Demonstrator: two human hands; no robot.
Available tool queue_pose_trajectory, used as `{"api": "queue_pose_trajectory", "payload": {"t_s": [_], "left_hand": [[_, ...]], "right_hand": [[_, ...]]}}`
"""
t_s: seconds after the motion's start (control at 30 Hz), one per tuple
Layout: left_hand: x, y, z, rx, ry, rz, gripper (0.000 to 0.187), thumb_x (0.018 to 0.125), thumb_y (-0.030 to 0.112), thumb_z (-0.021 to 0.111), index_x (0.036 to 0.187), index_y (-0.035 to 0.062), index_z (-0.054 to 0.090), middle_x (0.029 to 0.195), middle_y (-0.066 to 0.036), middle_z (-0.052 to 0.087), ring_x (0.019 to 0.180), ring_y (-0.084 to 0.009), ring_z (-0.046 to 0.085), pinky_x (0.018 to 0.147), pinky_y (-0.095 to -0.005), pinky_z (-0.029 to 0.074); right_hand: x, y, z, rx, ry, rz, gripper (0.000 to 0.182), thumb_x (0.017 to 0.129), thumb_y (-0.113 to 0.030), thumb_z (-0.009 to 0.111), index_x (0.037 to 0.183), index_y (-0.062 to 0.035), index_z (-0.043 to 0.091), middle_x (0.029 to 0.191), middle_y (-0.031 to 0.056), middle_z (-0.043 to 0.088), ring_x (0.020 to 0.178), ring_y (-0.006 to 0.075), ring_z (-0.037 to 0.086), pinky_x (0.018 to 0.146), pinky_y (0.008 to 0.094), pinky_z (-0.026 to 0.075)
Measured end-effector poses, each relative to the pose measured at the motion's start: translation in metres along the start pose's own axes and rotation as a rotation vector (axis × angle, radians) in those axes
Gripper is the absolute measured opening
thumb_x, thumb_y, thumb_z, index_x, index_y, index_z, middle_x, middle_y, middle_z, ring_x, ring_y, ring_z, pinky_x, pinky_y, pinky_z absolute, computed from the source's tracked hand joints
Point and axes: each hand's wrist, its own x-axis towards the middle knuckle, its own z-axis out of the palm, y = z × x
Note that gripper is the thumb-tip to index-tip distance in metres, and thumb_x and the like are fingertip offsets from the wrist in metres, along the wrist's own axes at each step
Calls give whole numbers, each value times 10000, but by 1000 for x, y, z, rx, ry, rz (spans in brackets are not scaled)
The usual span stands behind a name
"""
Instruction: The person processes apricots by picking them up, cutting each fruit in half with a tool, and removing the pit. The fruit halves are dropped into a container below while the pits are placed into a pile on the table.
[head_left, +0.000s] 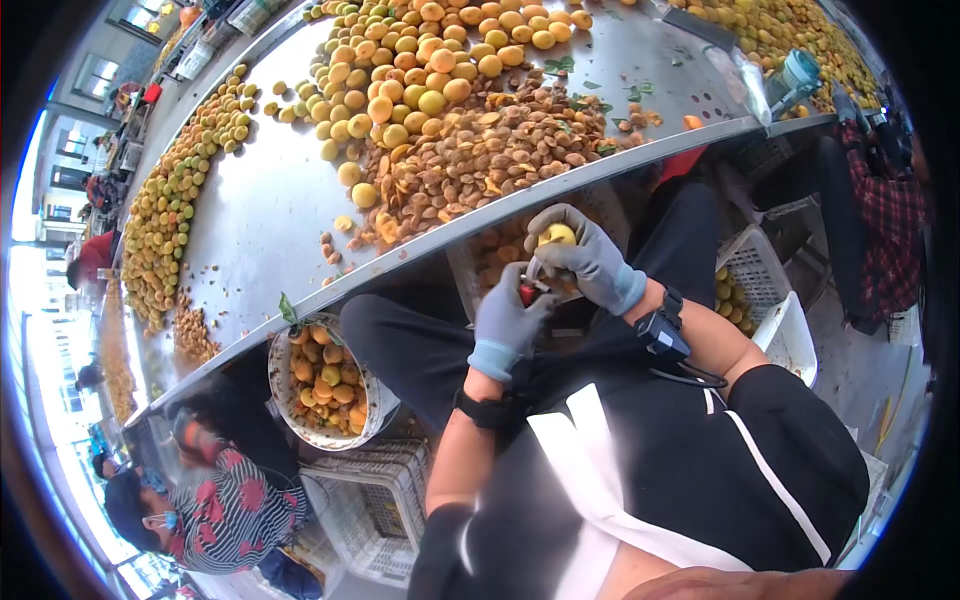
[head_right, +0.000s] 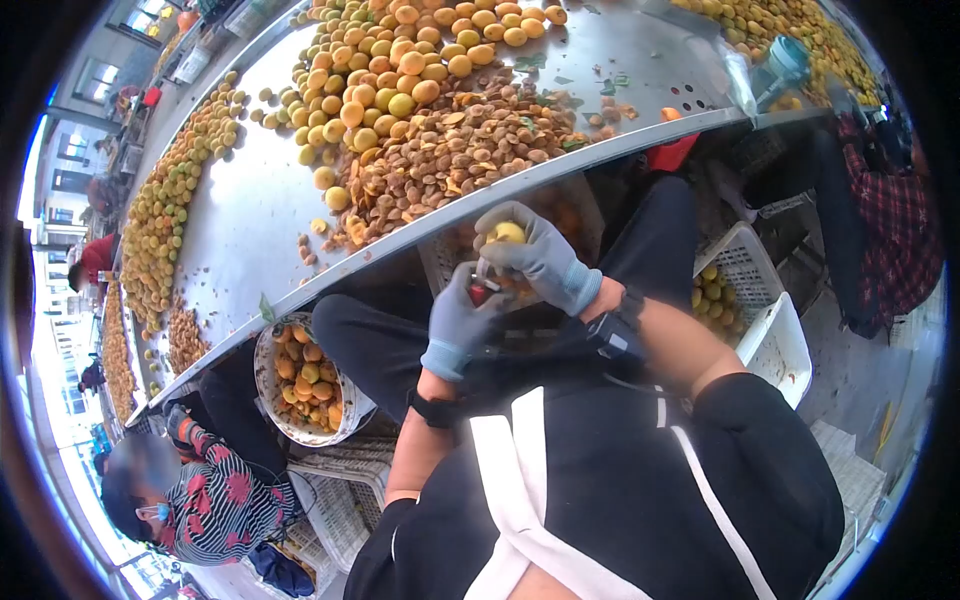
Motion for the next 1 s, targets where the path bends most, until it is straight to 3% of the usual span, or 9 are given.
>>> {"api": "queue_pose_trajectory", "payload": {"t_s": [0.07, 0.17, 0.23, 0.33, 0.47, 0.53, 0.73, 0.83, 1.0], "left_hand": [[-9, 14, -5, -1211, -588, -713, 276, 883, 282, 644, 1072, 99, 558, 697, -60, 606, 471, -127, 536, 409, -226, 394], [-10, 17, -18, -1385, -747, -546, 349, 920, 322, 607, 1132, 52, 546, 649, -14, 546, 417, -28, 401, 371, -151, 280], [-9, 12, -16, -1532, -594, -506, 361, 941, 299, 572, 1168, 21, 538, 604, -3, 503, 388, -46, 373, 357, -174, 267], [-8, 18, -20, -1378, -502, -404, 321, 943, 254, 575, 1168, 27, 543, 620, 4, 506, 430, -53, 397, 397, -183, 293], [-16, 33, -14, -1124, -449, -380, 256, 932, 196, 597, 1119, 28, 547, 693, 11, 533, 581, -61, 482, 536, -212, 396], [-19, 32, -11, -865, -424, -239, 243, 920, 196, 616, 1067, 19, 536, 755, -15, 566, 679, -86, 529, 646, -246, 452], [-20, 31, -16, -594, -473, -126, 310, 904, 235, 621, 1100, 24, 506, 774, -138, 575, 692, -228, 574, 687, -315, 473], [-21, 37, -17, -558, -440, -69, 343, 906, 253, 612, 1143, 33, 497, 799, -172, 593, 723, -284, 611, 697, -324, 478], [-23, 45, -8, -469, -345, -12, 351, 902, 237, 612, 1170, 43, 494, 817, -196, 623, 752, -344, 640, 681, -345, 487]], "right_hand": [[-4, -5, -8, 114, -33, -18, 280, 854, -56, 642, 1112, -85, 536, 980, 72, 618, 752, 120, 616, 681, 270, 531], [-11, -15, -17, 208, -109, -35, 318, 851, -82, 662, 1138, -90, 527, 1015, 72, 609, 796, 129, 617, 710, 281, 527], [-18, -25, -17, 174, -159, -77, 364, 849, -120, 690, 1164, -81, 512, 1084, 75, 596, 897, 144, 615, 793, 292, 521], [-34, -38, -26, 28, -125, -46, 412, 852, -107, 689, 1214, -42, 502, 1136, 71, 583, 1066, 174, 598, 971, 309, 480], [-41, -32, -29, 103, -138, -101, 426, 832, -118, 720, 1190, -66, 495, 1194, 74, 562, 1105, 206, 582, 960, 355, 489], [-48, -40, -18, 227, -129, -40, 441, 827, -91, 717, 1202, -76, 485, 1231, 85, 543, 1140, 230, 573, 997, 398, 477], [-53, -39, -19, 259, -185, -9, 514, 781, -8, 723, 1208, -114, 455, 1281, 99, 512, 1168, 243, 565, 980, 409, 495], [-51, -32, -17, 157, -162, -135, 491, 763, 13, 725, 1162, -109, 466, 1257, 97, 531, 1160, 243, 575, 963, 406, 507], [-54, -27, -30, 141, -143, -74, 449, 772, 11, 716, 1131, -107, 475, 1250, 107, 536, 1141, 238, 582, 960, 404, 507]]}}
